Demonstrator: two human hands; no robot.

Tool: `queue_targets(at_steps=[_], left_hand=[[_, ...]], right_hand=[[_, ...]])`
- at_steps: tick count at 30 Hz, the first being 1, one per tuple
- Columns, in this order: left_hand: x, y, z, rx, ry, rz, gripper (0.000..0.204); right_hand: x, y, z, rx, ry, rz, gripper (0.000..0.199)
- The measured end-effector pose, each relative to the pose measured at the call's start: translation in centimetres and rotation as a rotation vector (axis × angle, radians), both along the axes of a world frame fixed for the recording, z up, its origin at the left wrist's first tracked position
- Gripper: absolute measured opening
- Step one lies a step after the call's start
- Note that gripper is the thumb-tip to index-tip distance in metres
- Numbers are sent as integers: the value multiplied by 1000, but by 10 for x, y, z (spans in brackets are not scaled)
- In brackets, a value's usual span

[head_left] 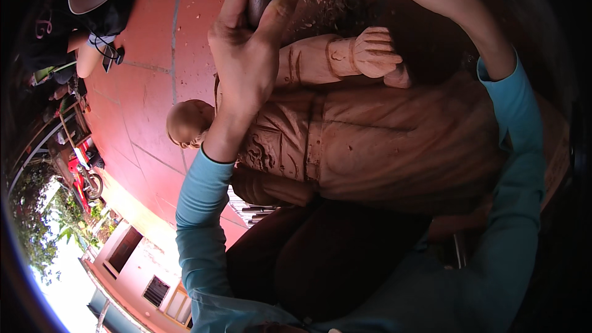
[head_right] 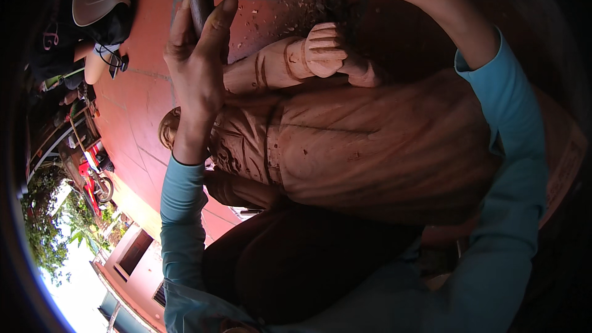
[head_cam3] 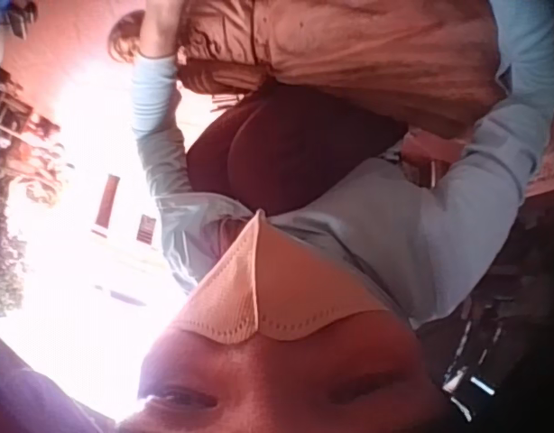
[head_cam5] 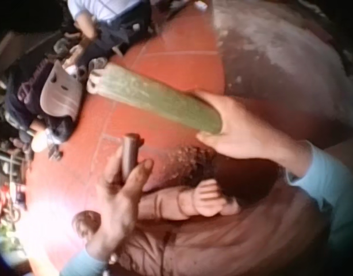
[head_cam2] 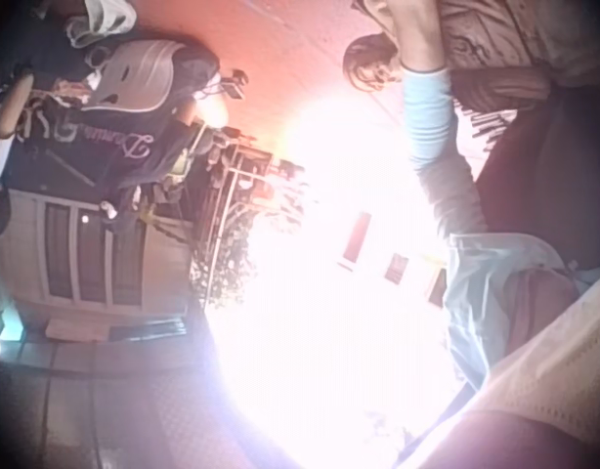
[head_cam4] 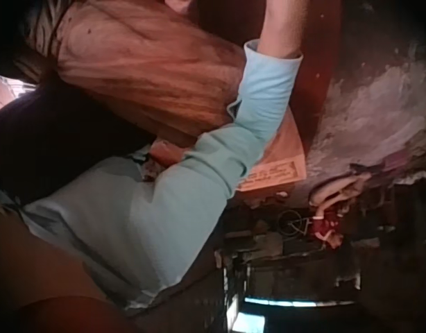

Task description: The person carves a wooden sculpture of a figure using a chisel and a mallet. They repeatedly strike the chisel to shape the wood, occasionally switching tools from a collection laid out on a cloth nearby.

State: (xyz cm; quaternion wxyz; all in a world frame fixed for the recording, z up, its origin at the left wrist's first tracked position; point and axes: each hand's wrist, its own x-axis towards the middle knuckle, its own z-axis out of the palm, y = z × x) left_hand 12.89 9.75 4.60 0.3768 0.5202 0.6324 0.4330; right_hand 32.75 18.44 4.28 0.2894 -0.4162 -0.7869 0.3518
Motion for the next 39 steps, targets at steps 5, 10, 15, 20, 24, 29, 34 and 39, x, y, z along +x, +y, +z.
queue_targets(at_steps=[5, 10, 15, 20, 24, 29, 34, 39], left_hand=[[-7, 3, 8, -259, 24, -36, 32], [-17, 16, 1, -282, -238, -119, 29], [-18, 26, 13, -525, -216, -42, 27], [-67, 23, -22, -111, -470, 89, 14], [-33, 18, 16, -47, -377, 81, 13], [-25, 14, 4, 26, -215, 171, 28], [-40, 11, -3, 40, -273, 160, 13], [-43, 10, 0, -1, -275, 153, 26]], right_hand=[[2, -4, -1, 137, -67, 84, 48], [-8, -4, -13, -140, 19, -35, 52], [-8, -10, -16, 1, -34, 11, 54], [-12, -9, -10, -149, 138, -27, 53], [-5, -1, -32, -72, 152, -37, 53], [-2, 1, -34, 12, 107, -48, 52], [-10, -4, -16, -68, 95, -63, 52], [-14, -5, -8, -117, 37, -82, 52]])
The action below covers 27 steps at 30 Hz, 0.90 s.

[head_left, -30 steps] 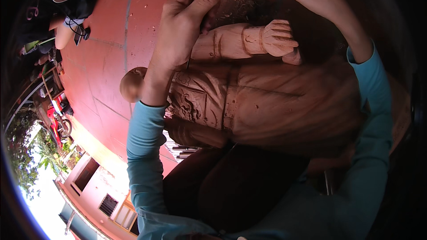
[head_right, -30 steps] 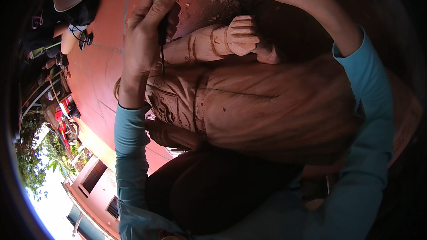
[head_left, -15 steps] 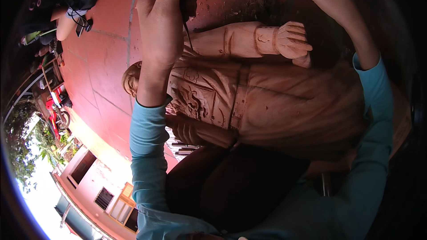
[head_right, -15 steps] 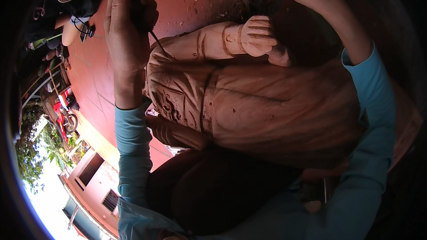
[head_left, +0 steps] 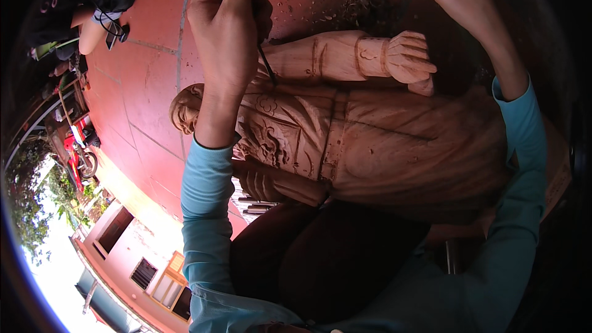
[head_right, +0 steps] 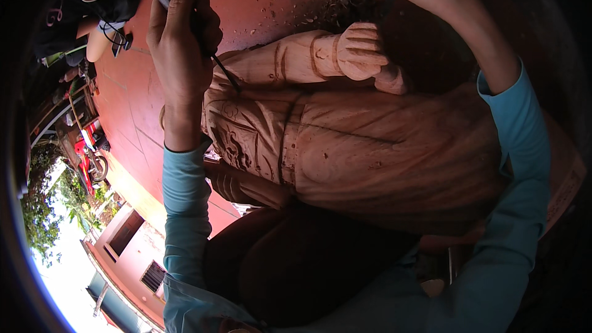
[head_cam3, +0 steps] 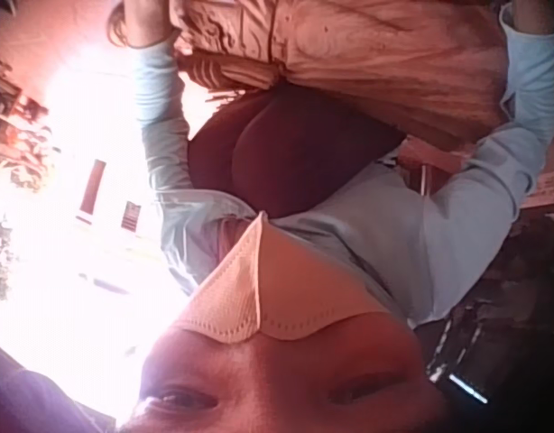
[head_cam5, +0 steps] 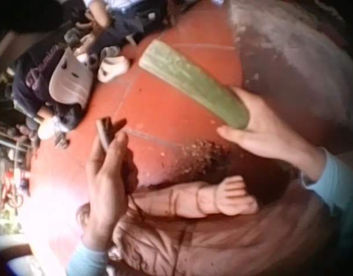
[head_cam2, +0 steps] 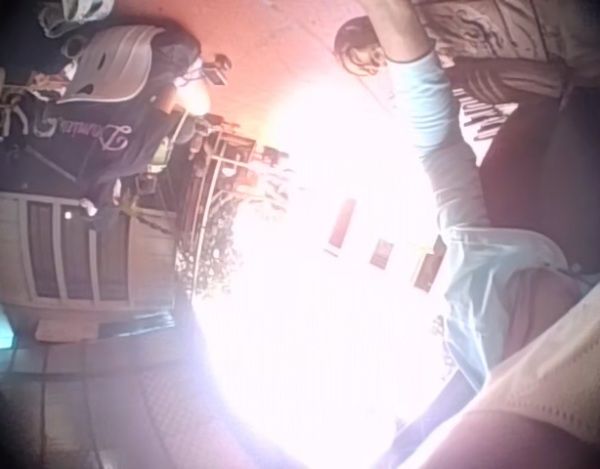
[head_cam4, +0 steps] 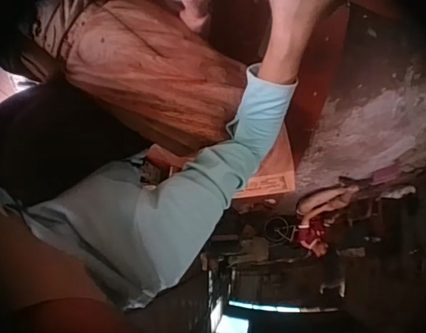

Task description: The person carves a wooden sculpture of a figure using a chisel and a mallet. They repeatedly strike the chisel to shape the wood, occasionally switching tools from a collection laid out on a cloth nearby.

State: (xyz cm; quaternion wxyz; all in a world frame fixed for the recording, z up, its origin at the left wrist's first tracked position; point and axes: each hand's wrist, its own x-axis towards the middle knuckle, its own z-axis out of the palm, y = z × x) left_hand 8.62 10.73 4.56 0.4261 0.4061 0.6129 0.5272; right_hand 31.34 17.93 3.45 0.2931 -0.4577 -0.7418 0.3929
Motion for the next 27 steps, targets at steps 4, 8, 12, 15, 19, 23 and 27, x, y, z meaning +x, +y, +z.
queue_targets(at_steps=[4, 8, 12, 15, 19, 23, 27], left_hand=[[1, -1, 0, 13, 9, 13, 27], [0, 1, -2, 30, 7, -8, 27], [-4, 0, -3, 26, -25, -22, 27], [-2, 0, -4, 12, 0, -2, 27], [-1, 2, -4, 21, -37, -25, 26], [7, 3, 13, -117, 23, 24, 36], [16, -2, 24, -139, 59, -32, 37]], right_hand=[[0, 1, -2, 10, 18, 17, 53], [12, 10, -34, 176, 106, 91, 54], [6, 1, -13, 122, 29, 92, 55], [4, 1, -12, 73, 7, 61, 55], [-1, 3, -6, 4, 53, 32, 53], [7, 8, -25, 88, 69, 47, 52], [4, 7, -21, 64, 58, 35, 51]])
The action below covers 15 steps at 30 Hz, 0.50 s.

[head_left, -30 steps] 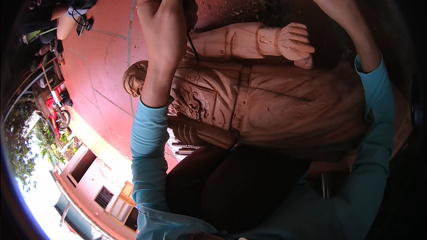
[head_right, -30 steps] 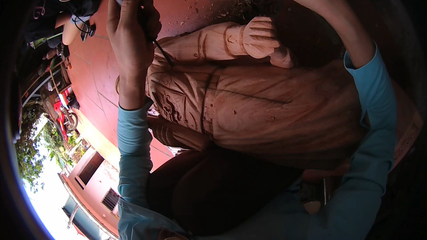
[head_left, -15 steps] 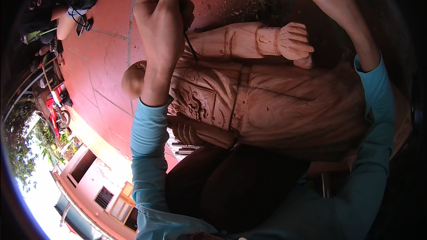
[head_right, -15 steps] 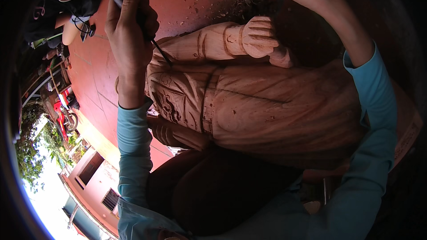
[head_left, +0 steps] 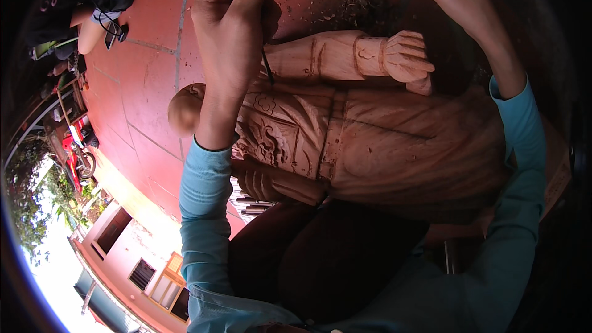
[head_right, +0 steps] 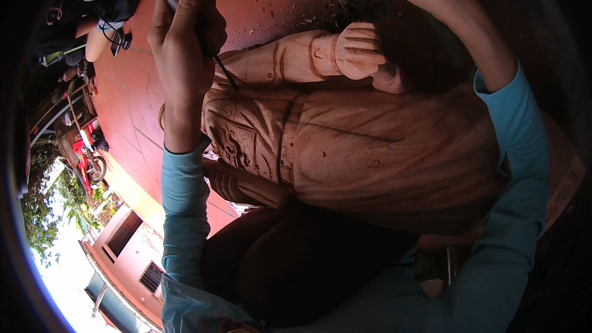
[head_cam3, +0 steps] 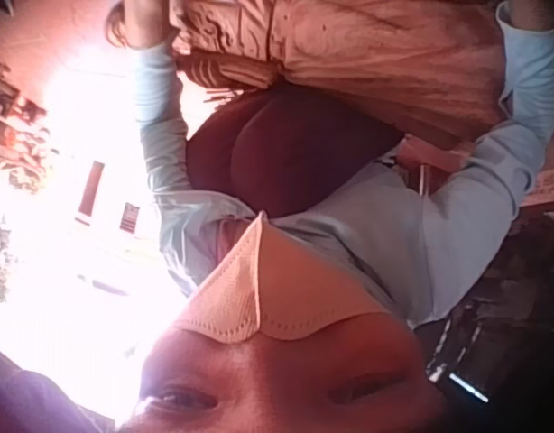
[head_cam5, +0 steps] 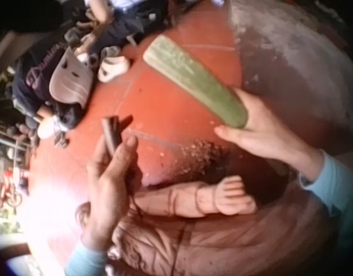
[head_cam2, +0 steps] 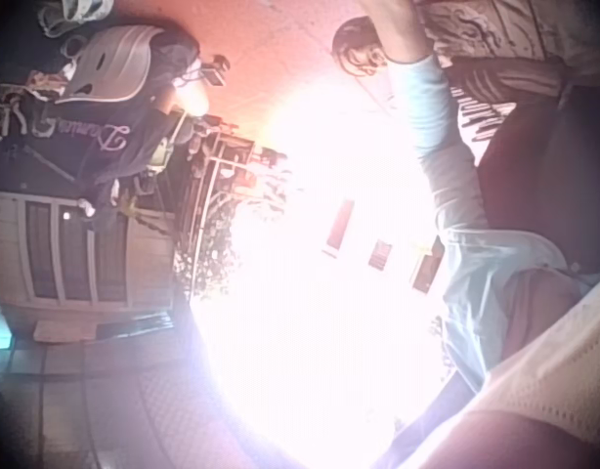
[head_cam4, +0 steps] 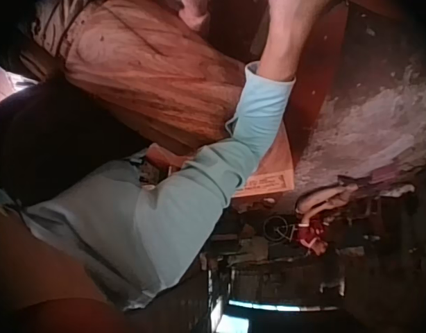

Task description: The person carves a wooden sculpture of a figure using a chisel and a mallet. They repeatedly strike the chisel to shape the wood, occasionally switching tools from a collection laid out on a cloth nearby.

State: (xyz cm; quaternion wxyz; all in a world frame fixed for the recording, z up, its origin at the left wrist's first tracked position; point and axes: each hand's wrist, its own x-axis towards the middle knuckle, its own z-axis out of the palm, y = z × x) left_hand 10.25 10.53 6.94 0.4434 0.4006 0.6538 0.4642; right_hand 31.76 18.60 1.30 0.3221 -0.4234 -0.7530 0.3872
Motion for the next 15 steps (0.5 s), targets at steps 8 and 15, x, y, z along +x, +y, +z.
queue_targets(at_steps=[8, 15], left_hand=[[18, -4, -13, 143, 220, 38, 34], [-8, 12, -16, -68, -25, 19, 34]], right_hand=[[-1, -4, 7, -2, 24, 45, 50], [2, 3, -9, 61, 71, 31, 51]])
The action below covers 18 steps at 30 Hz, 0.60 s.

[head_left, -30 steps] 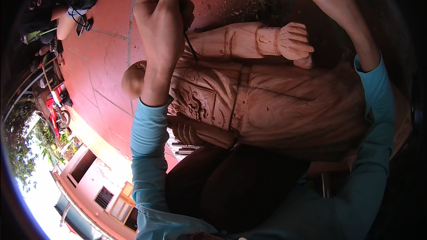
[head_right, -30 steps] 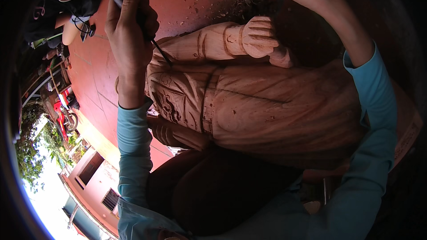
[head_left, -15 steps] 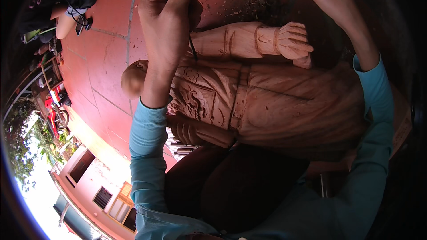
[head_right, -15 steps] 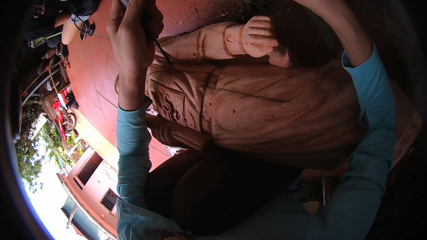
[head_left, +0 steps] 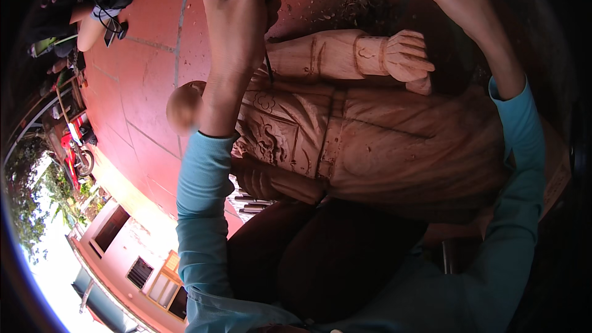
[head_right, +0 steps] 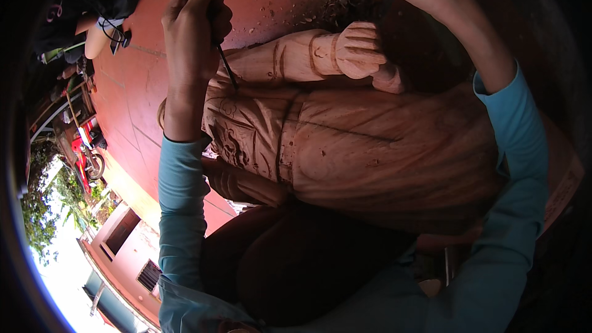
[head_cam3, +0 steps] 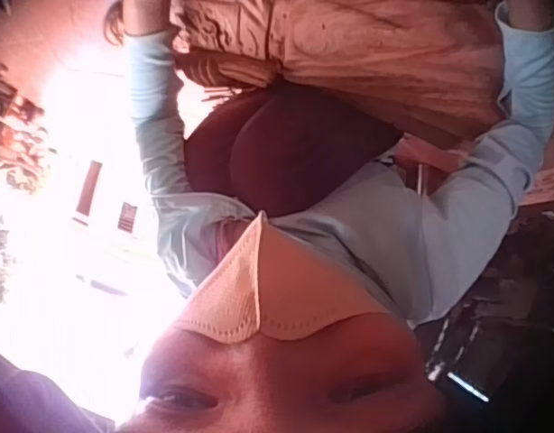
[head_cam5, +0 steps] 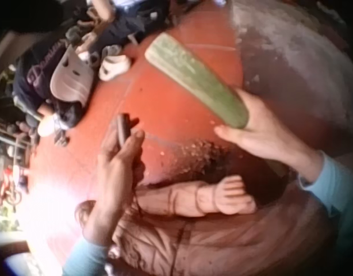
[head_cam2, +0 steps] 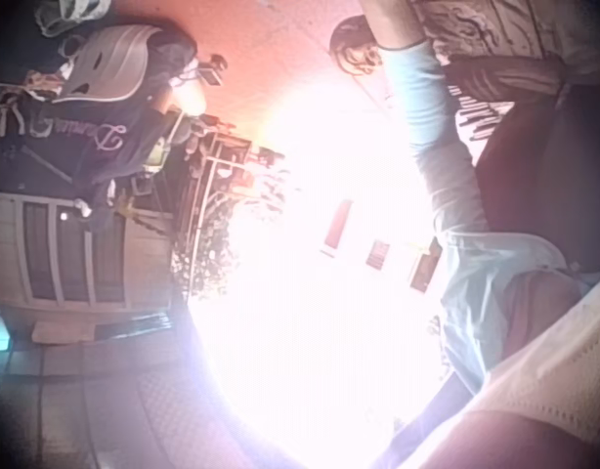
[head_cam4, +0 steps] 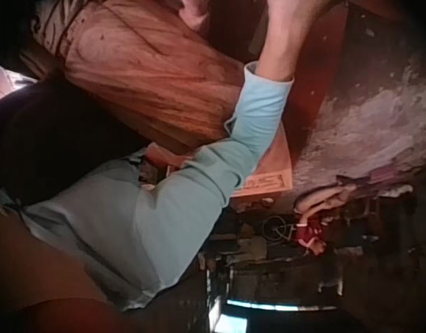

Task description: The person carves a wooden sculpture of a figure using a chisel and a mallet. They repeatedly strike the chisel to shape the wood, occasionally switching tools from a collection laid out on a cloth nearby.

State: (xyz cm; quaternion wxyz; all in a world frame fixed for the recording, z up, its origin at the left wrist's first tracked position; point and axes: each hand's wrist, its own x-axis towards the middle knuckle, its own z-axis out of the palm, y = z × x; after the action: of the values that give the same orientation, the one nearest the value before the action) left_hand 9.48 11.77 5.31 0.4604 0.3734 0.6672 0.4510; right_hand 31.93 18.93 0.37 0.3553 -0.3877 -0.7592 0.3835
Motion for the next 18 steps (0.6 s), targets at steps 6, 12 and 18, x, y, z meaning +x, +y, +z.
queue_targets(at_steps=[6, 12, 18], left_hand=[[20, -9, 2, 127, 174, -31, 32], [17, -8, 4, 129, 183, -31, 30], [20, -7, 4, 70, 179, -12, 29]], right_hand=[[-17, -17, 32, -56, -14, -150, 44], [3, 2, 43, 33, -238, 131, 49], [-7, -6, 61, -68, -246, -36, 49]])
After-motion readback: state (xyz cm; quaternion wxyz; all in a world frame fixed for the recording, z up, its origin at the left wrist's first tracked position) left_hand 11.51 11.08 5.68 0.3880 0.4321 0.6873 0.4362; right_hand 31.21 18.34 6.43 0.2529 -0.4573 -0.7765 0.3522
